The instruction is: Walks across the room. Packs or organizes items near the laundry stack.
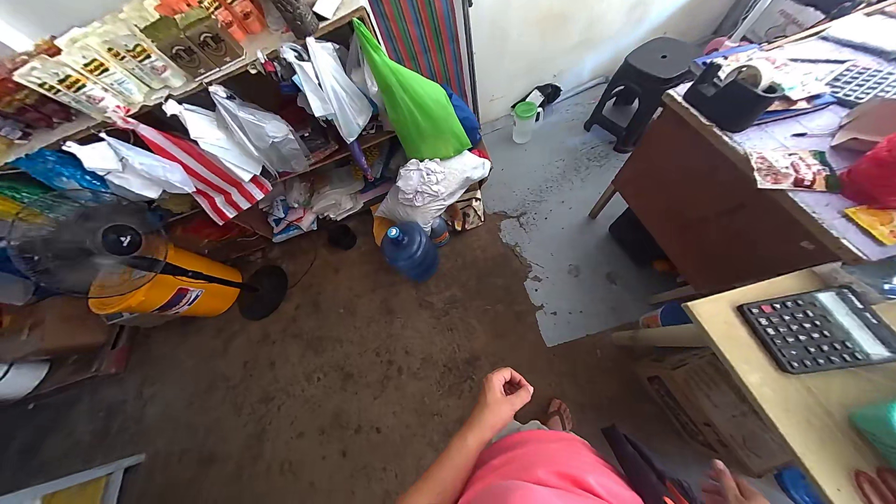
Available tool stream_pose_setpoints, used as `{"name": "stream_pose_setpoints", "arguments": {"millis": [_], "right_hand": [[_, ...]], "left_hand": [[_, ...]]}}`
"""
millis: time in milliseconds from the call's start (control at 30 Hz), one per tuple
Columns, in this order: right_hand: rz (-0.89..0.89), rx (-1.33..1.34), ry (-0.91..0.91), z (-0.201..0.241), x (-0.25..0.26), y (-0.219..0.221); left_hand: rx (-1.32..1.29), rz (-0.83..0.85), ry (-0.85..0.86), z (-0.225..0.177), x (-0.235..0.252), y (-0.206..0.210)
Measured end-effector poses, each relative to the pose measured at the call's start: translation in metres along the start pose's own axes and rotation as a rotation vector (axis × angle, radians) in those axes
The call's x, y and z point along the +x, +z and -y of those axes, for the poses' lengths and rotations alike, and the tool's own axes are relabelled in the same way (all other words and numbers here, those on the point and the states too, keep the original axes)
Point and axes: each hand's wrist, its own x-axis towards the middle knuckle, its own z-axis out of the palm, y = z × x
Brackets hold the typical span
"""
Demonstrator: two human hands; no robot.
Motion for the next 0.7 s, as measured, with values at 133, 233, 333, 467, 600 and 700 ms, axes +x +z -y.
{"name": "stream_pose_setpoints", "arguments": {"millis": [133, 233, 333, 467, 600, 700], "right_hand": [[0.179, -0.034, -0.085, 0.036, 0.006, 0.021], [0.206, 0.074, -0.339, 0.095, 0.000, 0.043], [0.342, 0.205, -0.498, 0.189, -0.038, 0.067], [0.620, 0.308, -0.396, 0.280, -0.080, 0.099], [0.742, 0.433, -0.277, 0.315, -0.084, 0.118], [0.667, 0.480, -0.416, 0.330, -0.070, 0.115]], "left_hand": [[0.003, -0.042, -0.020, 0.005, -0.002, -0.021], [-0.040, -0.092, 0.018, 0.009, 0.005, -0.032], [-0.062, -0.140, 0.094, 0.001, 0.019, -0.036], [-0.012, -0.191, 0.253, -0.028, 0.045, -0.031], [0.063, -0.248, 0.376, -0.055, 0.078, -0.025], [0.097, -0.268, 0.386, -0.073, 0.106, -0.021]]}}
